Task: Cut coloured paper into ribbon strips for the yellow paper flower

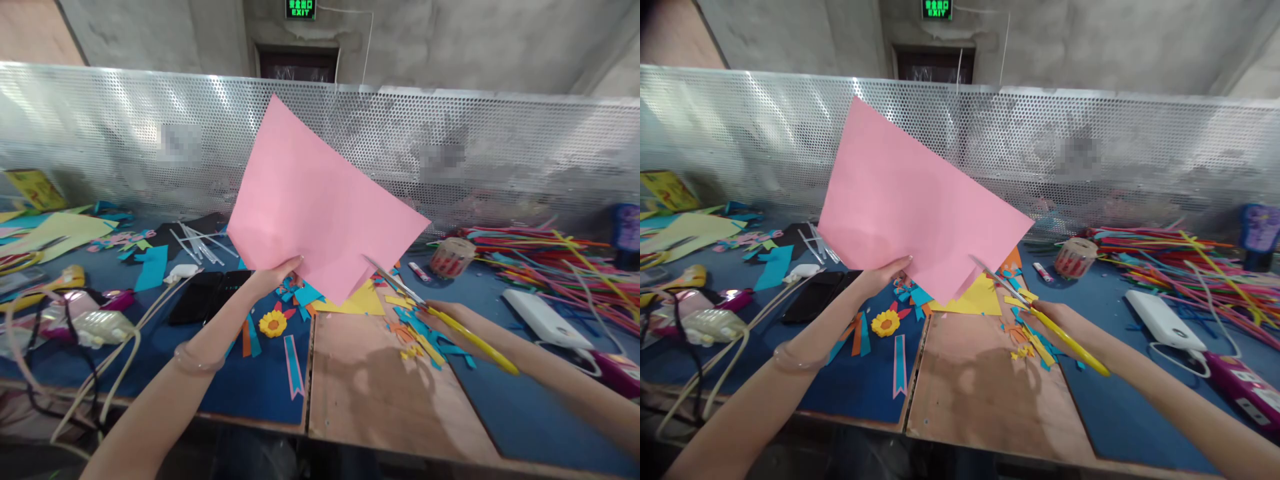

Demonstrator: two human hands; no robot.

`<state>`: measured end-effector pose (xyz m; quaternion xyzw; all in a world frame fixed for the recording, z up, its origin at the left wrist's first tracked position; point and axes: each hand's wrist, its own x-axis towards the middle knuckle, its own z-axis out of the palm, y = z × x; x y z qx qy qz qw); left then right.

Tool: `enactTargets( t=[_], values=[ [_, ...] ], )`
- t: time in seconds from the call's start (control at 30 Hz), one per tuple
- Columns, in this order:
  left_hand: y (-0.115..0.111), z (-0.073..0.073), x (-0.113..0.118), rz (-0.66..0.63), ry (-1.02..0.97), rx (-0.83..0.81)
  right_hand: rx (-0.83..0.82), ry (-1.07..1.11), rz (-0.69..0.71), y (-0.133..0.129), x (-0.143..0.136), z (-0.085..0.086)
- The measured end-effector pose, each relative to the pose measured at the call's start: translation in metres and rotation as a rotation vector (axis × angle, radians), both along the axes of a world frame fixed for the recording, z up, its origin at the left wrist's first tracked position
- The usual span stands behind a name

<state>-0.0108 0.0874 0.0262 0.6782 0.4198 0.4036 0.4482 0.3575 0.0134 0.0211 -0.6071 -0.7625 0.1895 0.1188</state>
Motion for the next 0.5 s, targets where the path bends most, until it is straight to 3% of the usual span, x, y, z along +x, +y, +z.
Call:
enactTargets(
  t=[0.23, 0.5],
  values=[
    [-0.0082, 0.008, 0.0043, 0.054, -0.009, 0.015, 0.031, -0.029, 0.005, 0.0005, -0.0013, -0.0015],
    [-0.0079, 0.0053, 0.005, 0.056, -0.027, -0.009, 0.051, -0.004, 0.029, -0.0005, -0.0002, -0.0053]
  ],
)
